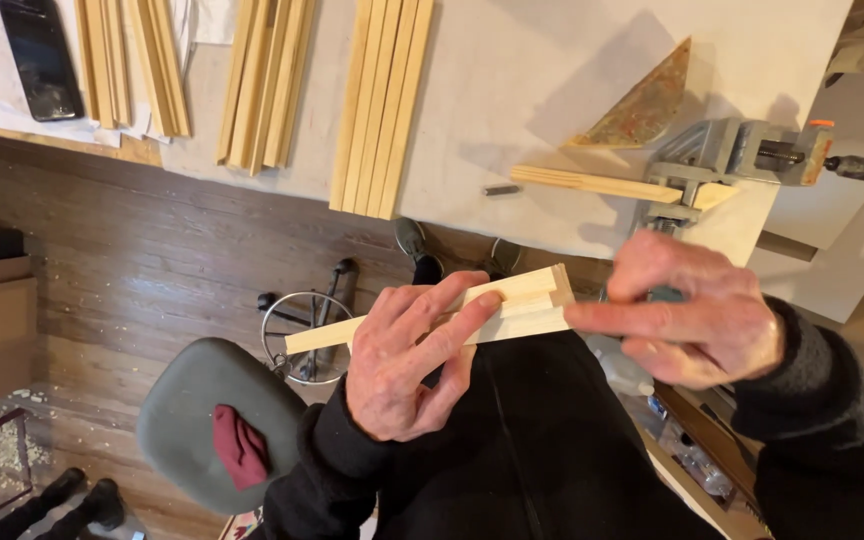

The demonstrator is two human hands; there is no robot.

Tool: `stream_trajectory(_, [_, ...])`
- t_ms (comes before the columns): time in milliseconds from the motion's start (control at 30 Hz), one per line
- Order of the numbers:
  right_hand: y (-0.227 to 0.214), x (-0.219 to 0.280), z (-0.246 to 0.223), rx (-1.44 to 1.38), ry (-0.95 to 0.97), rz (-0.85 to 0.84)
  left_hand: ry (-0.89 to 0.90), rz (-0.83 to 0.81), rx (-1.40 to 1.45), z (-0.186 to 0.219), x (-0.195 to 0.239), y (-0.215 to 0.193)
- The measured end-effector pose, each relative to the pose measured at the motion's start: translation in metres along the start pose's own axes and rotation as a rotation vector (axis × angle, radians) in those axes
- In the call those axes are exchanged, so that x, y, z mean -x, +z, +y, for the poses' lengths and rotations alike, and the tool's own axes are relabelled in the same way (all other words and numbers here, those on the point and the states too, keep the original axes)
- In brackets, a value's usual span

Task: Assemble wooden picture frame components using glue, a corner clamp, and a hammer.

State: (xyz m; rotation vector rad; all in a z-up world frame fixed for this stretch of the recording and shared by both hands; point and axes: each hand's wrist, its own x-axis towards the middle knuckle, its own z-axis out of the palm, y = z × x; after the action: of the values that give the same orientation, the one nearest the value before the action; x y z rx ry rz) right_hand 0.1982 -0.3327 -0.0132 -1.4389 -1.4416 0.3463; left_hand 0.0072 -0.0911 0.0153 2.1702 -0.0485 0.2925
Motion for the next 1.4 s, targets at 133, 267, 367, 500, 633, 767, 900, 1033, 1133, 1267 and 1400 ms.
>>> stream_trajectory(133, [-0.013, 0.016, -0.014, -0.122, -0.003, 0.034, 0.013, -0.016, 0.006, 0.013, 0.0, 0.014])
stream_trajectory(267, [-0.03, 0.017, -0.026, -0.014, 0.085, 0.04, 0.036, -0.001, -0.022, 0.023, -0.002, 0.027])
stream_trajectory(367, [-0.028, 0.021, -0.024, 0.042, 0.113, 0.017, 0.032, -0.006, -0.038, 0.031, 0.0, 0.03])
stream_trajectory(500, [-0.03, 0.031, -0.014, 0.061, 0.148, 0.022, 0.045, -0.027, -0.037, 0.035, -0.001, 0.036])
stream_trajectory(633, [-0.032, 0.039, -0.01, -0.012, 0.122, 0.063, 0.037, 0.004, -0.031, 0.036, -0.002, 0.037])
stream_trajectory(767, [-0.028, 0.047, 0.005, -0.031, 0.045, 0.075, 0.035, -0.007, -0.032, 0.038, -0.003, 0.037])
stream_trajectory(900, [-0.03, 0.032, 0.001, -0.095, -0.025, 0.139, 0.063, -0.001, -0.061, 0.037, -0.007, 0.034])
stream_trajectory(1033, [-0.037, 0.021, -0.018, -0.066, 0.065, 0.086, 0.049, -0.038, -0.043, 0.04, -0.007, 0.033])
stream_trajectory(1133, [-0.039, 0.019, -0.017, -0.067, 0.07, 0.12, 0.07, -0.01, -0.054, 0.038, -0.009, 0.033])
stream_trajectory(1267, [-0.037, 0.022, -0.019, -0.084, 0.076, 0.134, 0.058, -0.021, -0.061, 0.04, -0.006, 0.033])
stream_trajectory(1400, [-0.035, 0.036, -0.011, -0.124, 0.078, 0.1, 0.07, -0.022, -0.06, 0.04, -0.006, 0.033])
